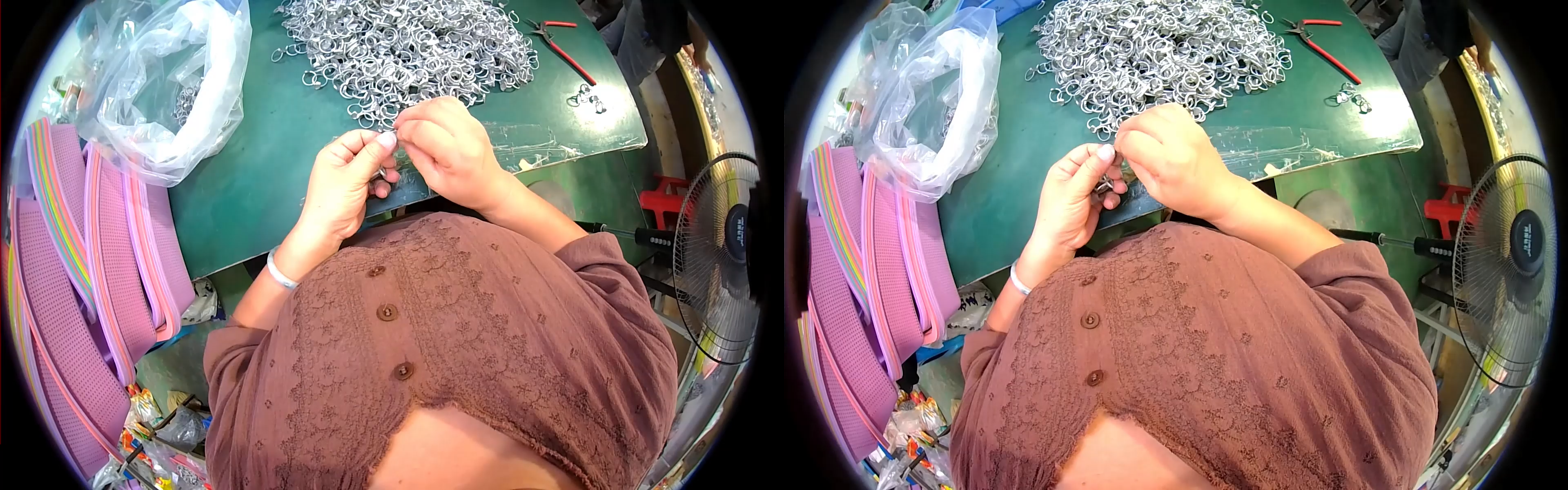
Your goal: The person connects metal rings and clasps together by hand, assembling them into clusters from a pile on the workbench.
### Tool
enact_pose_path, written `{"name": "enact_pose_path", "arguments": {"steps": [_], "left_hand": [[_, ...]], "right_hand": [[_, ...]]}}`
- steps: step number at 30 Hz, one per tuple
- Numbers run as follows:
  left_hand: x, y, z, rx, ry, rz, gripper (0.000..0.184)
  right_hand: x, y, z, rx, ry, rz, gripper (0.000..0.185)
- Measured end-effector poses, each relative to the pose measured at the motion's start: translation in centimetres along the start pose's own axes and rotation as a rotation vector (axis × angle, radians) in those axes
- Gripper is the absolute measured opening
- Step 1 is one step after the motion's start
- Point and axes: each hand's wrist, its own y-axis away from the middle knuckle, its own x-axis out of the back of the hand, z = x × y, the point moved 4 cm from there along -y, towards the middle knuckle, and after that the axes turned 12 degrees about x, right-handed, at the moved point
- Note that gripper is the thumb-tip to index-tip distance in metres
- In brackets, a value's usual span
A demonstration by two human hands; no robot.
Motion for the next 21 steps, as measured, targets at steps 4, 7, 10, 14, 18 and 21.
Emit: {"name": "enact_pose_path", "arguments": {"steps": [4,7,10,14,18,21], "left_hand": [[0.0,0.1,-0.1,0.000,0.036,-0.008,0.011],[0.2,0.0,-0.2,0.018,0.076,-0.031,0.010],[0.3,0.0,-0.1,0.015,0.071,-0.033,0.012],[0.3,0.2,0.0,0.009,0.073,-0.011,0.013],[0.4,0.1,0.0,0.005,0.082,-0.014,0.014],[0.5,0.2,0.1,0.010,0.086,-0.026,0.015]], "right_hand": [[0.0,0.0,0.0,0.015,-0.021,0.034,0.018],[0.0,0.2,0.3,-0.084,-0.070,0.091,0.018],[0.1,0.4,0.9,-0.160,-0.091,0.106,0.018],[0.2,0.6,1.5,-0.183,-0.088,0.081,0.019],[0.1,0.8,1.8,-0.187,-0.050,0.051,0.019],[-0.1,0.9,2.1,-0.176,-0.010,0.027,0.018]]}}
